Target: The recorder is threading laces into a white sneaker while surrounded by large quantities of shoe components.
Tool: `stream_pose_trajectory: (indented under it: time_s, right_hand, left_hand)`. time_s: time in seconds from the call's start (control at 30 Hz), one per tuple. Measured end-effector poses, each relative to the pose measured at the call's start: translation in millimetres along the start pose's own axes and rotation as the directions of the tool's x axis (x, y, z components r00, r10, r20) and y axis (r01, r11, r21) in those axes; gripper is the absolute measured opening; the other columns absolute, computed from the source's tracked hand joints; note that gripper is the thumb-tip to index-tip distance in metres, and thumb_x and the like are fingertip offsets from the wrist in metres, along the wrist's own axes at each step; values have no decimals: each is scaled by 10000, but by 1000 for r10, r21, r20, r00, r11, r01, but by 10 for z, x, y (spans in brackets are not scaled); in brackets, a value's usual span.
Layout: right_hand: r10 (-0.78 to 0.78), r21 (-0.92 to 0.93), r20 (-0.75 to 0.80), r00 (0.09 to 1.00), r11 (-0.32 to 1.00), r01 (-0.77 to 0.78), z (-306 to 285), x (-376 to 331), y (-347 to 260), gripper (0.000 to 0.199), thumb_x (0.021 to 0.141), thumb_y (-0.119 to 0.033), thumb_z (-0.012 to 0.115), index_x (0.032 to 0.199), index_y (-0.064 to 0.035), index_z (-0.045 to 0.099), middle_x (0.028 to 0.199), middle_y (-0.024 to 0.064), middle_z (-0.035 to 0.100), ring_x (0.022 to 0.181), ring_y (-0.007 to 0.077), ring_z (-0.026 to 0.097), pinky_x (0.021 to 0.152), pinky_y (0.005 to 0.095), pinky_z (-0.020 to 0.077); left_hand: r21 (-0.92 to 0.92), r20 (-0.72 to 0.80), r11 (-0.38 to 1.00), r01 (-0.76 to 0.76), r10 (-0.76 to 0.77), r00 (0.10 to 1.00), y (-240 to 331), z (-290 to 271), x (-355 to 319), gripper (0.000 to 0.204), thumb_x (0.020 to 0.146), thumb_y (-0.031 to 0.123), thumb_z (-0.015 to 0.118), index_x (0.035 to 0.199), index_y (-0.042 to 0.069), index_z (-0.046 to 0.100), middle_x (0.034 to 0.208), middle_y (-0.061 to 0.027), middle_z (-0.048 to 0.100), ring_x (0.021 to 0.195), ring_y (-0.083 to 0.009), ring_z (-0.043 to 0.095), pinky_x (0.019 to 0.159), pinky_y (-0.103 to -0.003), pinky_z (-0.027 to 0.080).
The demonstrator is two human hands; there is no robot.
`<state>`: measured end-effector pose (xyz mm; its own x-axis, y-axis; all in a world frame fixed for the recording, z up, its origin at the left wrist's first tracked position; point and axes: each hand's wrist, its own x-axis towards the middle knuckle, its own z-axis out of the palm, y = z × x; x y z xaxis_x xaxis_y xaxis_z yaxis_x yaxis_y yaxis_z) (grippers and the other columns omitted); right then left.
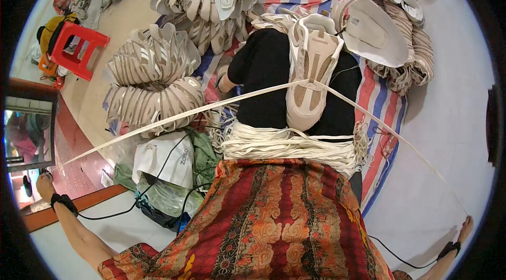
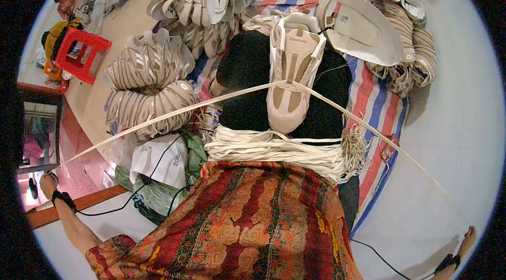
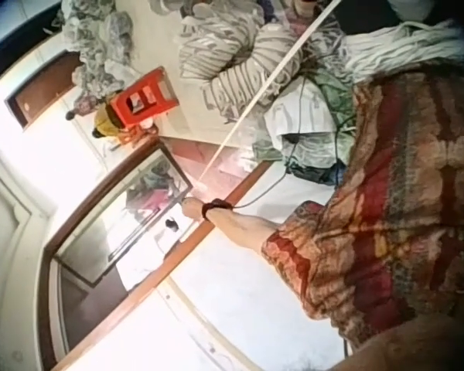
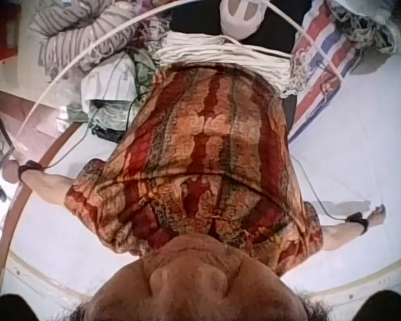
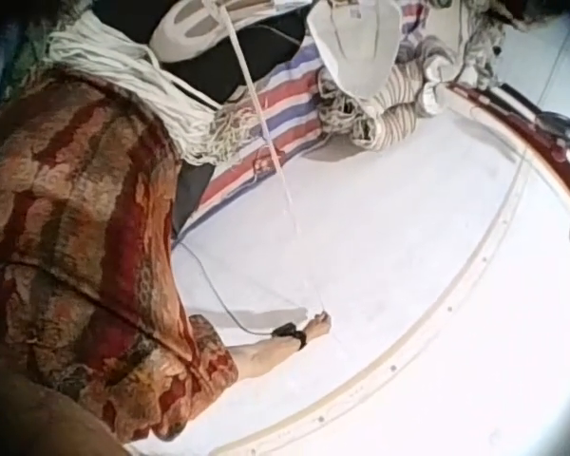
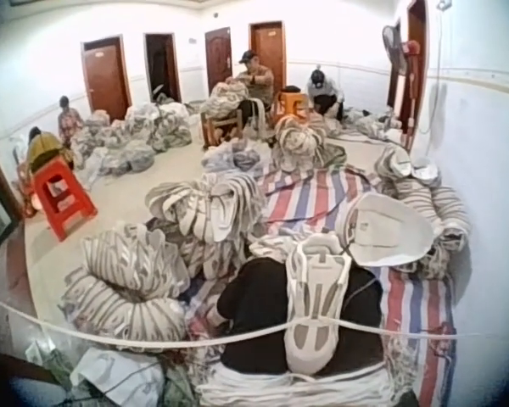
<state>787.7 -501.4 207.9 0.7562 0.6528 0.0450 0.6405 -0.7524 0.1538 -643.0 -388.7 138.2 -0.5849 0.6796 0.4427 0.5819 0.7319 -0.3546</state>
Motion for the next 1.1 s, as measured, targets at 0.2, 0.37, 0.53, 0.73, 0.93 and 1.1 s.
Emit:
stream_pose_trajectory:
  time_s: [0.2,0.37,0.53,0.73,0.93,1.1]
  right_hand:
    - [-205,-86,-401,893,979,187,387,-241,21,467,894,-318,450,1205,30,479,1138,109,544,864,179,534,748,285,441]
    - [367,184,-612,701,928,-325,771,-1039,-1288,376,907,-272,433,1157,-16,550,1111,163,590,984,293,565,849,352,430]
    - [208,778,-571,794,446,443,1056,-1170,-2798,336,887,-122,411,1146,65,517,1172,174,522,1035,249,539,932,332,401]
    - [-412,977,-115,904,118,178,1109,-1590,-5579,291,852,-84,488,1134,-21,513,856,60,644,631,75,558,536,213,450]
    - [-773,996,4,634,57,64,1324,-1672,-6534,169,849,-94,528,975,12,566,759,61,644,545,54,531,483,191,431]
    - [-776,969,-58,629,108,223,1480,-1655,-6791,144,800,-106,549,820,19,617,671,93,628,520,112,560,493,251,442]
  left_hand:
    - [-83,-209,991,-107,88,974,627,426,44,307,796,185,412,978,18,595,946,-184,588,894,-353,537,795,-397,401]
    - [-340,-193,940,-5,-65,979,1909,62,-247,270,790,124,479,1018,73,615,885,-126,632,798,-278,592,716,-344,444]
    - [-983,40,176,56,-93,995,3449,-12,-367,239,838,171,514,988,18,619,823,-70,628,737,-149,585,647,-275,454]
    - [-828,106,-461,318,428,898,5322,-824,-1036,221,853,127,555,1027,-7,576,815,-71,630,693,-106,590,548,-188,397]
    - [-752,43,-367,547,802,596,6354,-2017,-1924,327,847,93,559,1138,-43,498,840,-105,621,686,-155,614,627,-251,497]
    - [-807,-15,-221,547,935,356,6748,-2428,-2165,197,869,103,526,989,-49,559,850,-113,611,745,-178,621,668,-268,515]
